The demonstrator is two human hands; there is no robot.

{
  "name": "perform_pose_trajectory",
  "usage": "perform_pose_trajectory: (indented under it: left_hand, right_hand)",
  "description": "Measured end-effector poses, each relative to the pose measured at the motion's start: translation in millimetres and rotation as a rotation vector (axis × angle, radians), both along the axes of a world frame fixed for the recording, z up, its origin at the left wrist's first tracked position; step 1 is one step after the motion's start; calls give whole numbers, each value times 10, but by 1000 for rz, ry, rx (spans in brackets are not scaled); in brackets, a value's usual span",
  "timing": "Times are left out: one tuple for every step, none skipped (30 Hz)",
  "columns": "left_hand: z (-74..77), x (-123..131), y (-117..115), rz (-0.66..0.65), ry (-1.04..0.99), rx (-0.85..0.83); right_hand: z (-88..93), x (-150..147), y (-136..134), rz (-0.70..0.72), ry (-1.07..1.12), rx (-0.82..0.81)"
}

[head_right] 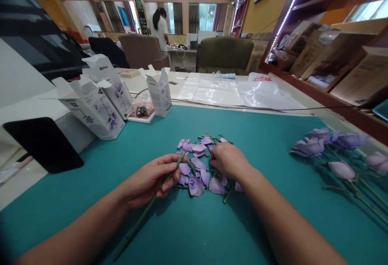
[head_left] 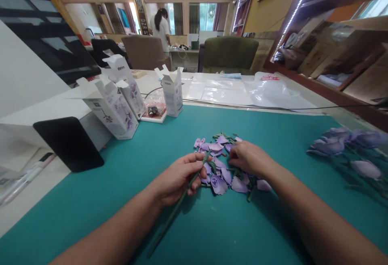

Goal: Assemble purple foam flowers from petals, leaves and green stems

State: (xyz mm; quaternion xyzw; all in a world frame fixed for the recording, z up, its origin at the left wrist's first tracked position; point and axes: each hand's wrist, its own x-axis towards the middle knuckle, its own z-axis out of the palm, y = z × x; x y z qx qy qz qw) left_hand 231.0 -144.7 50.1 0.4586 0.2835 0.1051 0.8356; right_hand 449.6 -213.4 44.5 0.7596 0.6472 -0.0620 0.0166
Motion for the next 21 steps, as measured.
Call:
perform_pose_trajectory:
  left_hand:
    - [-1, 1, -2, -2, 2, 1]
    - [-2, 1, -4, -4, 4, 3]
    - [-4, 1, -6, -6, 7, 5]
    - [-5, 2, -8, -8, 9, 8]
    - [-8, 2, -10, -10, 9, 12]
    - [-12, 2, -13, -13, 6, 15]
    - [-16, 3, -15, -15, 2, 18]
    - [-21, 4, -18, -16, -3, 21]
    - [-27, 5, -21, -16, -6, 26]
    - [-32, 5, -25, -16, -7, 31]
    - [-37, 5, -29, -14, -7, 38]
    - [-42, 4, -33, -11, -7, 45]
    - [-45, 3, -37, -8, -8, 51]
    - [-46, 1, -42, -5, -10, 55]
    - [-46, -1, -46, -3, -15, 57]
    - [-45, -2, -50, -5, -18, 56]
    - [-44, -3, -54, -9, -21, 55]
    - [-41, -4, -58, -14, -20, 56]
    - [-38, -3, -61, -18, -19, 58]
    - [-35, -2, -64, -21, -16, 62]
    - [-32, -1, -67, -25, -14, 67]
  right_hand:
    - [-14, -28, 9, -9, -17, -5]
    - [-24, -53, 17, -13, -28, -5]
    - [-25, -76, 23, -12, -35, -1]
    - [-17, -99, 28, -11, -37, 9]
    - [1, -121, 31, -10, -31, 22]
    - [28, -143, 32, -20, -14, 36]
    - [62, -166, 31, -38, 18, 54]
    - [100, -188, 29, -59, 65, 80]
    - [137, -210, 26, -78, 132, 109]
    - [170, -231, 22, -87, 218, 144]
    - [197, -251, 18, -84, 321, 183]
    - [215, -268, 14, -72, 439, 226]
    - [226, -283, 10, -56, 561, 267]
    - [231, -297, 4, -51, 681, 302]
    - [232, -309, -2, -56, 792, 326]
    - [231, -320, -9, -73, 892, 338]
    - [229, -329, -16, -98, 980, 335]
    - [228, -338, -24, -128, 1054, 322]
    - [228, -344, -31, -157, 1115, 304]
    - [229, -350, -38, -180, 1163, 284]
    - [230, -355, -43, -196, 1196, 270]
